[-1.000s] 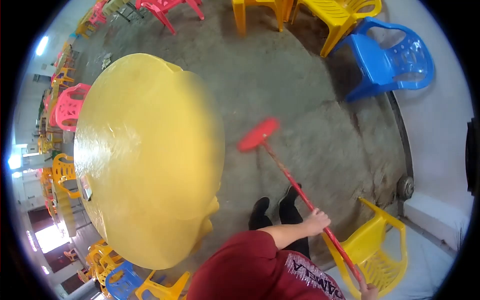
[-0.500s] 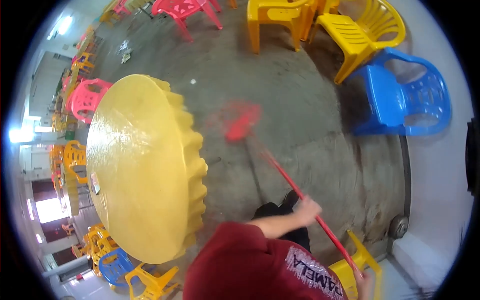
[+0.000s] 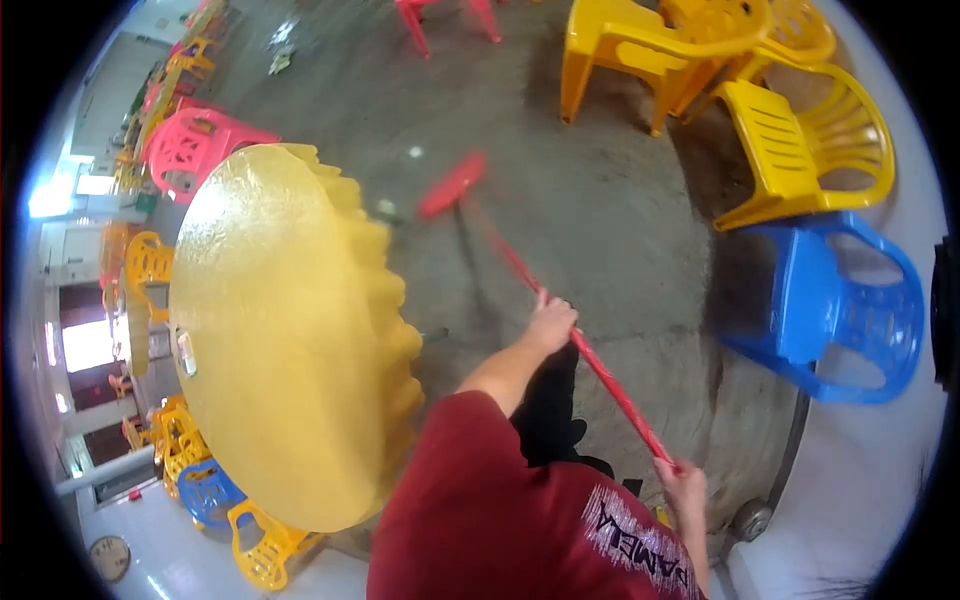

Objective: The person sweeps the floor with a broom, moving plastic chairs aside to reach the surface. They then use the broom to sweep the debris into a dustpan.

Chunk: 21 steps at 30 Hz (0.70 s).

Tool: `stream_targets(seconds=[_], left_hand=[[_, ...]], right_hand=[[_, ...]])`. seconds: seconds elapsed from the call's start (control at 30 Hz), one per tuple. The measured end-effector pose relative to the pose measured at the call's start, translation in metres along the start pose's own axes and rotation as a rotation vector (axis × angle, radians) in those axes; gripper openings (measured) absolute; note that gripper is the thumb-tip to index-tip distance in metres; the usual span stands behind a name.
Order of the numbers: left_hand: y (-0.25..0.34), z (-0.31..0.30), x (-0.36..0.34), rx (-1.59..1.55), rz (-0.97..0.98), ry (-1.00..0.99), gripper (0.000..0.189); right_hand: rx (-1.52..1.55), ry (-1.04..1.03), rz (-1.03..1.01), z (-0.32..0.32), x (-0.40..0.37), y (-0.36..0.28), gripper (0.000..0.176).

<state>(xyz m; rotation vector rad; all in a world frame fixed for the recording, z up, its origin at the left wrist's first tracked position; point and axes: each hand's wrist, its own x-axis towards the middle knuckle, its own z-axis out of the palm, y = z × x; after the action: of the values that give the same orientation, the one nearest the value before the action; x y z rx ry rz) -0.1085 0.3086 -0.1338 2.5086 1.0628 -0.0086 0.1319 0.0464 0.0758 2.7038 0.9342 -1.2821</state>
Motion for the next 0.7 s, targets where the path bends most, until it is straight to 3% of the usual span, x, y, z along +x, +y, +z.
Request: stream_targets(seconds=[0.03,0.07,0.1,0.13,0.17,0.23,0.3,0.4,0.5,0.57,0.63,0.7], left_hand=[[-0.002,0.017,0.010,-0.013,0.067,0.129,0.030],[0.011,0.012,0.021,-0.086,0.075,0.090,0.029],[0.028,0.010,0.027,-0.095,0.116,0.203,0.024],[0.044,-0.007,0.033,-0.222,0.118,0.194,0.018],[0.058,-0.018,0.035,-0.334,0.100,0.274,0.017],[0.067,-0.041,0.032,-0.424,-0.032,0.251,0.022],[0.039,-0.054,0.022,-0.378,-0.177,0.274,0.028],[-0.042,-0.059,-0.011,-0.306,-0.500,0.071,0.031],[-0.121,-0.034,-0.045,-0.170,-0.676,0.157,0.028],[-0.145,-0.039,-0.036,-0.178,-0.687,0.067,0.028],[-0.146,-0.042,-0.003,-0.222,-0.651,0.049,0.029],[-0.121,-0.105,0.047,-0.340,-0.696,0.038,0.032]], right_hand=[[-0.045,0.053,0.016,-0.022,0.007,0.001,0.038],[0.022,0.046,-0.020,-0.054,0.014,0.012,0.033],[-0.046,0.052,-0.004,-0.092,0.016,0.013,0.031],[-0.044,0.065,0.034,-0.131,0.016,0.002,0.027],[0.141,0.098,-0.020,-0.157,0.025,0.031,0.021],[0.059,0.077,-0.079,-0.208,0.032,-0.013,0.020],[-0.155,0.092,-0.212,-0.210,0.047,-0.108,0.024],[-0.333,0.001,-0.484,-0.152,0.101,-0.192,0.030],[-0.196,-0.076,-0.726,-0.101,0.116,-0.283,0.029],[-0.170,-0.048,-0.717,-0.098,0.127,-0.306,0.025],[-0.123,-0.049,-0.701,-0.135,0.126,-0.333,0.020],[-0.080,0.000,-0.664,-0.171,0.133,-0.339,0.019]])
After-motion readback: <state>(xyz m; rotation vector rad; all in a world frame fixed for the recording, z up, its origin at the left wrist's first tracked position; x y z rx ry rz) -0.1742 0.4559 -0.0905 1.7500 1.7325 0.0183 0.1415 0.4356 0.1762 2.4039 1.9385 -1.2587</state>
